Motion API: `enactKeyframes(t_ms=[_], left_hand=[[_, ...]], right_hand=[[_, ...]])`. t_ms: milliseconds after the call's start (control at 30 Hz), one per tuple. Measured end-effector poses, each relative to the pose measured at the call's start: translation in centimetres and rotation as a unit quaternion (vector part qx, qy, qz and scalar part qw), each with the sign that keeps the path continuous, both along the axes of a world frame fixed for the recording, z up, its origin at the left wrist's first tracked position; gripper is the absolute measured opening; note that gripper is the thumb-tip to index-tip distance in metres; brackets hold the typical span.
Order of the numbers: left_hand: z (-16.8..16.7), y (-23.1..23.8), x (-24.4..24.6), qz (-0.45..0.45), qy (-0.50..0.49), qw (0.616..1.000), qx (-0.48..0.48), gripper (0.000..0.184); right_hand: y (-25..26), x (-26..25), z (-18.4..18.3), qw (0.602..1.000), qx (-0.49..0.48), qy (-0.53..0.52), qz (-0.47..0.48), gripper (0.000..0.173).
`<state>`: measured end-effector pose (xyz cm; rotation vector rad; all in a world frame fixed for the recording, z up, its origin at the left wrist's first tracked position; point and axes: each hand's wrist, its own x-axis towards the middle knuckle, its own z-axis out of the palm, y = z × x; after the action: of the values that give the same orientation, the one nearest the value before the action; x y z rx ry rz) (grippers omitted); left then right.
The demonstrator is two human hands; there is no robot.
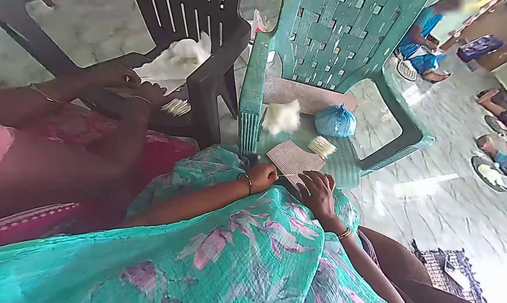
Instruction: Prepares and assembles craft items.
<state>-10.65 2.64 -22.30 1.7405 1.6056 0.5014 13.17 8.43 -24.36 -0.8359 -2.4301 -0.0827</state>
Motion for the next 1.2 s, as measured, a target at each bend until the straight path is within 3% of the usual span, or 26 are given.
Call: enactKeyframes(t_ms=[300, 700, 933, 1200], left_hand=[[0.0, -0.9, -0.5, -0.056, -0.023, 0.996, 0.066, 0.033], [-0.2, -0.2, -1.8, -0.045, -0.047, 0.997, 0.040, 0.031], [-2.8, 0.9, -4.0, 0.031, -0.101, 0.993, 0.055, 0.031], [-4.8, 1.8, -5.0, 0.035, -0.148, 0.981, 0.120, 0.031]], right_hand=[[-0.1, -1.6, 0.2, 1.000, 0.019, -0.003, 0.019, 0.015], [1.5, 1.0, 1.6, 0.999, -0.022, -0.003, -0.046, 0.014], [7.0, 1.0, 2.6, 0.983, -0.085, 0.016, -0.162, 0.020], [14.6, -2.5, 2.7, 0.947, -0.157, -0.013, -0.278, 0.024]])
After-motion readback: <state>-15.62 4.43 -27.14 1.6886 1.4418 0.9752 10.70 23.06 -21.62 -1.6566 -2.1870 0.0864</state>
